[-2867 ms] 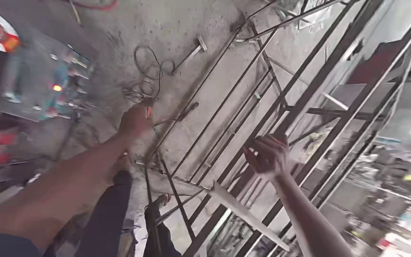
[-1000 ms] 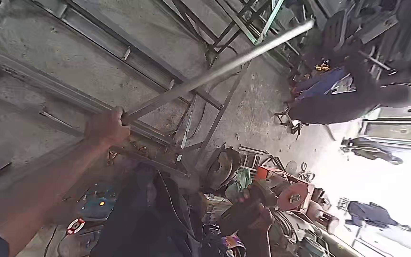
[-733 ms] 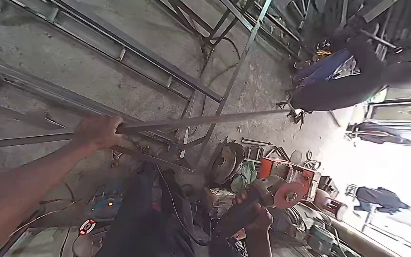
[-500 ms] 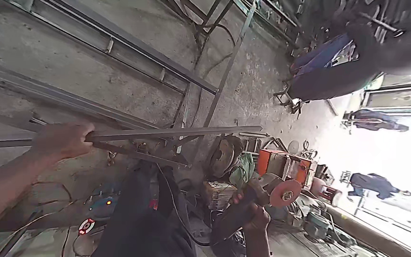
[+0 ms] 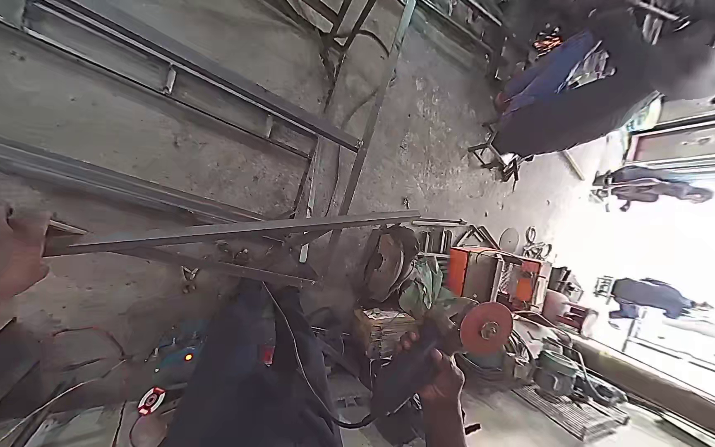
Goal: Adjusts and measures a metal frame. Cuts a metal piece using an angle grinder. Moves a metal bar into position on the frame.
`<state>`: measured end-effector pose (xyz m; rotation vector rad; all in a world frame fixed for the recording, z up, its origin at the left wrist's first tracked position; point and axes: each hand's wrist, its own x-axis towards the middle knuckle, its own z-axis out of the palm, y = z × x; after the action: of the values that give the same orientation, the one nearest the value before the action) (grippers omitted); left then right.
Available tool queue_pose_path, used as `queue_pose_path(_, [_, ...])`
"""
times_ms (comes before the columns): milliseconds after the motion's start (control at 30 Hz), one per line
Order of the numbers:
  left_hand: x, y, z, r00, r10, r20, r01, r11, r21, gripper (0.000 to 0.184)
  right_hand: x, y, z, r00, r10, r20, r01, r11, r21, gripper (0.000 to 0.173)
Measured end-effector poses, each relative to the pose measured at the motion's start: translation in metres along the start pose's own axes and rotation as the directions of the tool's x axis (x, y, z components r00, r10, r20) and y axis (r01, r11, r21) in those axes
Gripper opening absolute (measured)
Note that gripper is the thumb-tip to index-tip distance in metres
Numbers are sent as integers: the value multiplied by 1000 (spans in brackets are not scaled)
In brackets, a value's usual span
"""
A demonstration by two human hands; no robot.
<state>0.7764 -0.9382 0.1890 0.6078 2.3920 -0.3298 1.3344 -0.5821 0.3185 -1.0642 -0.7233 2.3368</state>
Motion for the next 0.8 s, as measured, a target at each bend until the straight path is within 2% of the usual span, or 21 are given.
queue_pose_path(100, [7,-3,6,998,-64,-8,64,998,10,59,-5,-1,-5,1000,-11,-18,10,1000,-23,47])
queue_pose_path(167, [1,4,0,999,9,-50,-11,999,-39,42,-10,-3,-12,995,-41,-93,36,997,-64,50])
queue_pose_path(200, [-3,22,-14,997,81,14,-81,996,25,46,-11,-4,-16,984,-75,-164,59,993,-103,54])
queue_pose_path(267, [-26,96,-52,956,134,262,-190,961,200,62,-7,-1,-21,954,-147,-260,96,976,-198,60])
queue_pose_path(300, [-44,121,-44,933,327,147,-342,935,92,62,-1,3,-22,948,-181,-263,121,966,-229,61])
queue_pose_path(333, [-56,147,-22,845,528,-84,-532,846,-34,60,13,7,-21,944,-209,-256,147,959,-243,62])
queue_pose_path(367, [-74,193,-12,764,632,-130,-645,745,-170,58,25,10,-16,934,-228,-274,157,954,-257,65])
queue_pose_path(400, [-101,246,-10,689,724,-25,-693,648,-316,60,34,12,-10,923,-231,-308,159,957,-243,69])
queue_pose_path(467, [-146,341,4,507,828,239,-583,534,-612,76,61,17,2,904,-234,-359,166,963,-210,78])
queue_pose_path(500, [-170,381,15,450,828,335,-486,542,-686,81,68,20,3,901,-232,-365,173,967,-188,79])
queue_pose_path(533, [-193,413,23,458,795,399,-385,581,-717,80,73,21,0,906,-232,-353,184,969,-166,81])
queue_pose_path(600, [-226,456,35,607,660,442,-221,675,-704,76,79,15,-15,923,-231,-308,213,973,-92,91])
queue_pose_path(633, [-235,469,39,649,616,446,-185,697,-692,76,77,8,-23,936,-215,-278,211,977,-42,93])
queue_pose_path(667, [-238,477,42,656,611,444,-176,695,-697,74,77,2,-32,948,-197,-251,210,977,26,89])
queue_pose_path(733, [-241,486,51,594,663,456,-163,654,-739,70,68,1,-52,950,-175,-259,207,973,101,75])
queue_pose_path(800, [-239,494,61,568,694,442,-181,629,-756,65,69,5,-69,943,-153,-296,193,975,111,69])
